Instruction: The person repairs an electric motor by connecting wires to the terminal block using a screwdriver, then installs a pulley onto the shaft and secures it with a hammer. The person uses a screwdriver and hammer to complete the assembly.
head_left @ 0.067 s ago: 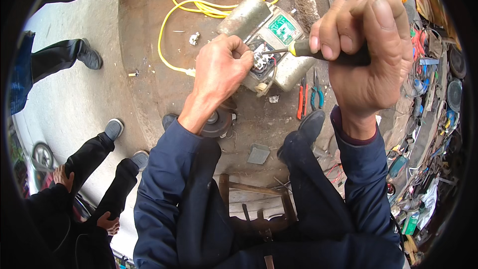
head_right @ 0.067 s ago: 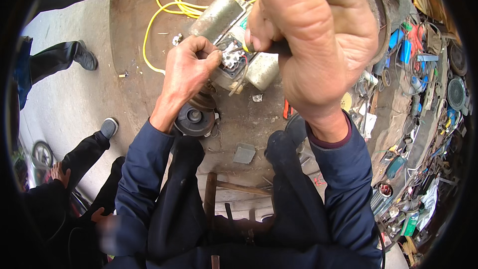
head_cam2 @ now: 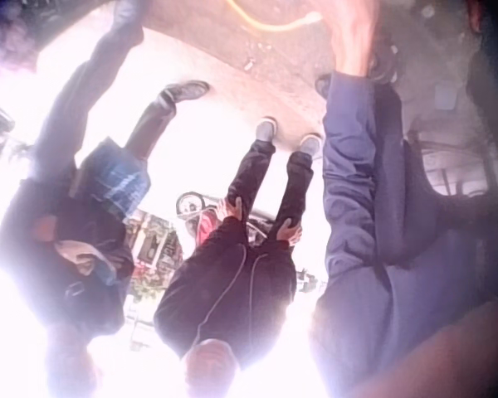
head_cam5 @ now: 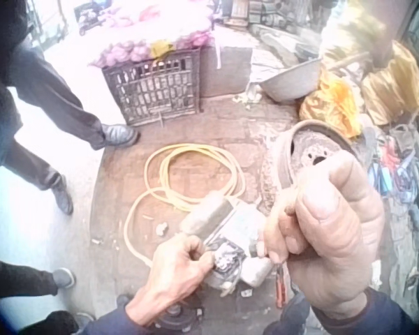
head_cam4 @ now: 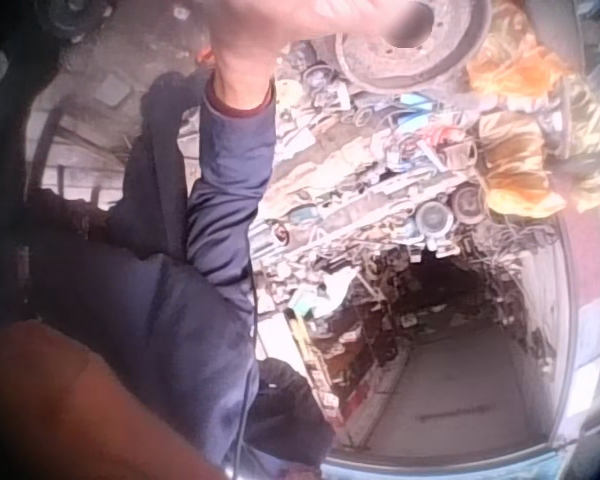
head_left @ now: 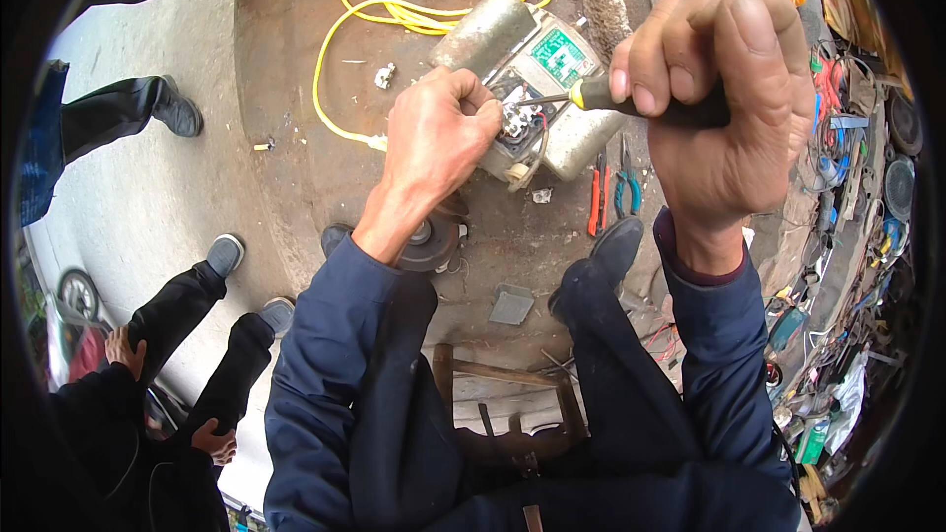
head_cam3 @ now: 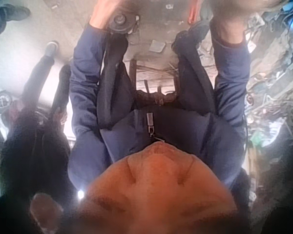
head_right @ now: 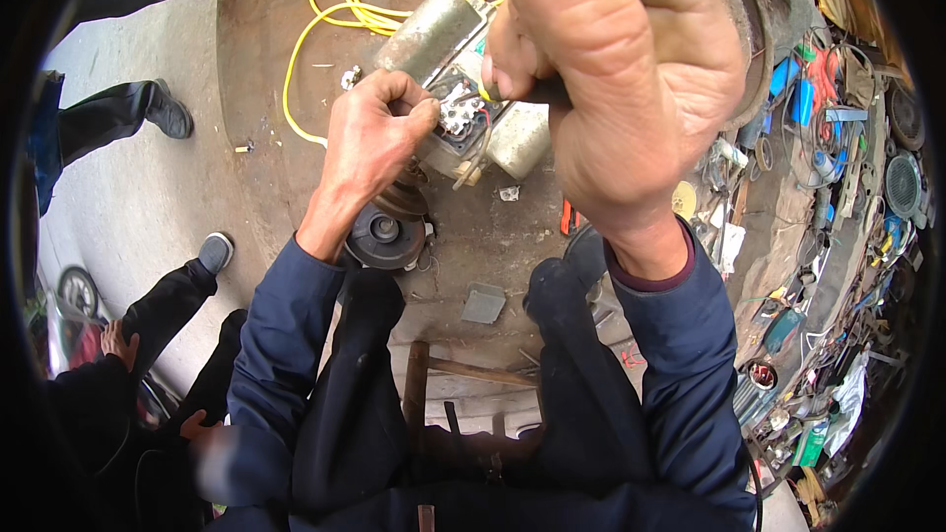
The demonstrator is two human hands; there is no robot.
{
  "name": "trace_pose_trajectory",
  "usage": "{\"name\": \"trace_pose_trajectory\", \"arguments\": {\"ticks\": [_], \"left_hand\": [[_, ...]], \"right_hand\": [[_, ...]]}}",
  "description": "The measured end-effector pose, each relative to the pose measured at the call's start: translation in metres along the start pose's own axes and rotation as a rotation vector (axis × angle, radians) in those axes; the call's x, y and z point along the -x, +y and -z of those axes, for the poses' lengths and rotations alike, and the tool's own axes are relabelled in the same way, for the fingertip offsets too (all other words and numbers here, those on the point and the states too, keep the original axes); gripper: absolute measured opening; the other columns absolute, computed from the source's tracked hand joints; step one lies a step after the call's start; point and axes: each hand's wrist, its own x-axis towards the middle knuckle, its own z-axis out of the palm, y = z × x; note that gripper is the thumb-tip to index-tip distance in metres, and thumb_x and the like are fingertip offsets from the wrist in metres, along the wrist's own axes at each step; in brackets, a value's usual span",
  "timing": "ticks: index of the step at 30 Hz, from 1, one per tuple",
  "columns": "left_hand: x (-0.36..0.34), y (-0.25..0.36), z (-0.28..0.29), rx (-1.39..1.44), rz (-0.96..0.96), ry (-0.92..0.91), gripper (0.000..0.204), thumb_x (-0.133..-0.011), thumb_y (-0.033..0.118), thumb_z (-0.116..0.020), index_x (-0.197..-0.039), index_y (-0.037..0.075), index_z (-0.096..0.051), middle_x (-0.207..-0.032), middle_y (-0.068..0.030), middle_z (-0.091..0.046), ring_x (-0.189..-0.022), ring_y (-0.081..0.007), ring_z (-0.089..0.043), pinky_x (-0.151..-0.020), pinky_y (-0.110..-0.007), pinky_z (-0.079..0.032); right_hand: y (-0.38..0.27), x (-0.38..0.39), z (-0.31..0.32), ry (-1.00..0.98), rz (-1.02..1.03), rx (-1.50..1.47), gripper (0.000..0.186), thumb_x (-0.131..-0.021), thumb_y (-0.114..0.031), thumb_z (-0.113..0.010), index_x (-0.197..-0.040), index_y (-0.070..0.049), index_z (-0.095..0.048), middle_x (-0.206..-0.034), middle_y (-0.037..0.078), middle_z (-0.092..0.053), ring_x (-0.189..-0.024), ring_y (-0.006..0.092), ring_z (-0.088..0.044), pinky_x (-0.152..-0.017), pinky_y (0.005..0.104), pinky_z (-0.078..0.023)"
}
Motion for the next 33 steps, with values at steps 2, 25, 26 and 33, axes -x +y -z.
{"name": "trace_pose_trajectory", "arguments": {"ticks": [2, 25, 26, 33], "left_hand": [[0.0, 0.001, 0.001, -0.015, 0.013, -0.008, 0.019, -0.087, 0.016, -0.077, -0.089, -0.002, -0.074, -0.078, -0.0084, -0.069, -0.072, -0.0146, -0.064, -0.068, -0.033, -0.053], [0.002, 0.004, -0.001, 0.016, 0.026, 0.02, 0.017, -0.082, 0.016, -0.074, -0.084, -0.001, -0.074, -0.094, -0.0219, -0.073, -0.09, -0.0414, -0.072, -0.082, -0.049, -0.056], [0.002, 0.004, -0.001, 0.005, 0.012, 0.027, 0.017, -0.082, 0.016, -0.074, -0.084, -0.001, -0.073, -0.094, -0.0218, -0.073, -0.09, -0.0415, -0.072, -0.082, -0.049, -0.056], [0.003, 0.006, -0.001, 0.073, 0.019, 0.053, 0.016, -0.083, 0.016, -0.073, -0.081, 0.0, -0.072, -0.091, -0.0216, -0.072, -0.088, -0.0408, -0.072, -0.08, -0.049, -0.056]], "right_hand": [[0.002, -0.001, 0.0, -0.012, 0.002, 0.011, 0.026, -0.115, -0.019, -0.046, -0.106, 0.001, -0.06, -0.073, 0.005, -0.048, -0.06, 0.0183, -0.052, -0.063, 0.0377, -0.052], [-0.002, 0.012, -0.037, 0.007, 0.048, 0.503, 0.023, -0.108, -0.015, -0.061, -0.092, 0.002, -0.061, -0.081, 0.01, -0.064, -0.066, 0.0144, -0.058, -0.063, 0.0286, -0.046], [-0.009, 0.009, -0.031, -0.173, -0.086, 0.311, 0.025, -0.106, -0.017, -0.063, -0.089, 0.002, -0.061, -0.081, 0.01, -0.064, -0.065, 0.0152, -0.057, -0.062, 0.0299, -0.045], [-0.03, -0.013, -0.017, -0.265, -0.34, 0.564, 0.037, -0.1, -0.034, -0.075, -0.102, 0.002, -0.067, -0.085, 0.006, -0.066, -0.072, 0.0127, -0.058, -0.068, 0.0275, -0.048]]}}
